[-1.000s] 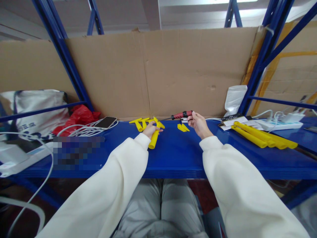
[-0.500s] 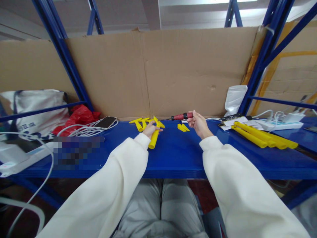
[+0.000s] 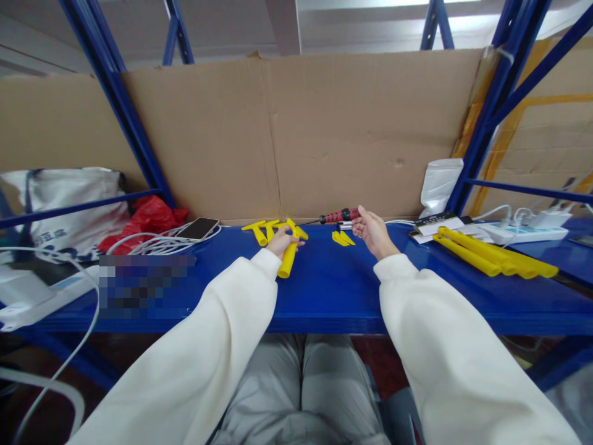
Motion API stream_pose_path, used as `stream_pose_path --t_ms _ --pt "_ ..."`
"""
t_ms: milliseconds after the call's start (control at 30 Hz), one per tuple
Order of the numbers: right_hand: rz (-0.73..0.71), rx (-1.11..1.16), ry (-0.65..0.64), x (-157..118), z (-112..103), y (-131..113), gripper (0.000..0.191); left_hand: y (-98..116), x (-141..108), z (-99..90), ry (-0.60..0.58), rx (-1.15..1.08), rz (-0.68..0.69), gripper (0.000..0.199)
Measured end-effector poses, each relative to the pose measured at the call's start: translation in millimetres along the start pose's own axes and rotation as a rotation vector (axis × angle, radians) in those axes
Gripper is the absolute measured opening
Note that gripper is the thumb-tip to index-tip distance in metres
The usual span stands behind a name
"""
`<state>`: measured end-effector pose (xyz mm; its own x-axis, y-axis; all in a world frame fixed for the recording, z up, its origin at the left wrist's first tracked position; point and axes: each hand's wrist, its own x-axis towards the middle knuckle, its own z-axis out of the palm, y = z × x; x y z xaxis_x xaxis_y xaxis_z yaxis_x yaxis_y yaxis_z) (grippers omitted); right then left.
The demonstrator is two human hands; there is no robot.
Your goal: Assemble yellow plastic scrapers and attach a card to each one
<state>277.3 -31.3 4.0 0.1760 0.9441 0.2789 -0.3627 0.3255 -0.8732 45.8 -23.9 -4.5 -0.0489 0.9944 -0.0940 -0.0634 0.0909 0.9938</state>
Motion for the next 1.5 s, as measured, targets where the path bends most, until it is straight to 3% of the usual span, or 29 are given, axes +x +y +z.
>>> stream_pose_path --t_ms 133,367,667,867,1167,1333,1500 --pt "0.015 0.002 0.043 0 0 0 0.027 0 0 -0.1 -0.004 0.006 0.001 0.069" --pt "-0.014 -0.013 -0.019 -7 5 -3 0.019 2 -2 0.3 -0.005 -0.005 -0.003 0.07" --pt "-0.038 -0.012 0.014 -1 1 0 0.033 1 -1 1.6 -0.005 0.006 0.005 0.071" --pt "-0.008 -0.01 0.057 2 -3 2 0.03 -1 0 2.8 -0.004 0.007 0.027 0.071" --pt "-0.066 -0.055 -0.036 1 -2 3 0.024 -3 2 1.3 -0.024 0.047 0.029 0.071" --pt "-0.047 -0.024 0.033 0 -1 1 0.034 -3 3 1.4 -0.014 0.047 0.027 0.07" --pt "0.003 -0.004 0.084 1 0 0 0.032 -3 1 2.4 -0.016 0.041 0.039 0.071"
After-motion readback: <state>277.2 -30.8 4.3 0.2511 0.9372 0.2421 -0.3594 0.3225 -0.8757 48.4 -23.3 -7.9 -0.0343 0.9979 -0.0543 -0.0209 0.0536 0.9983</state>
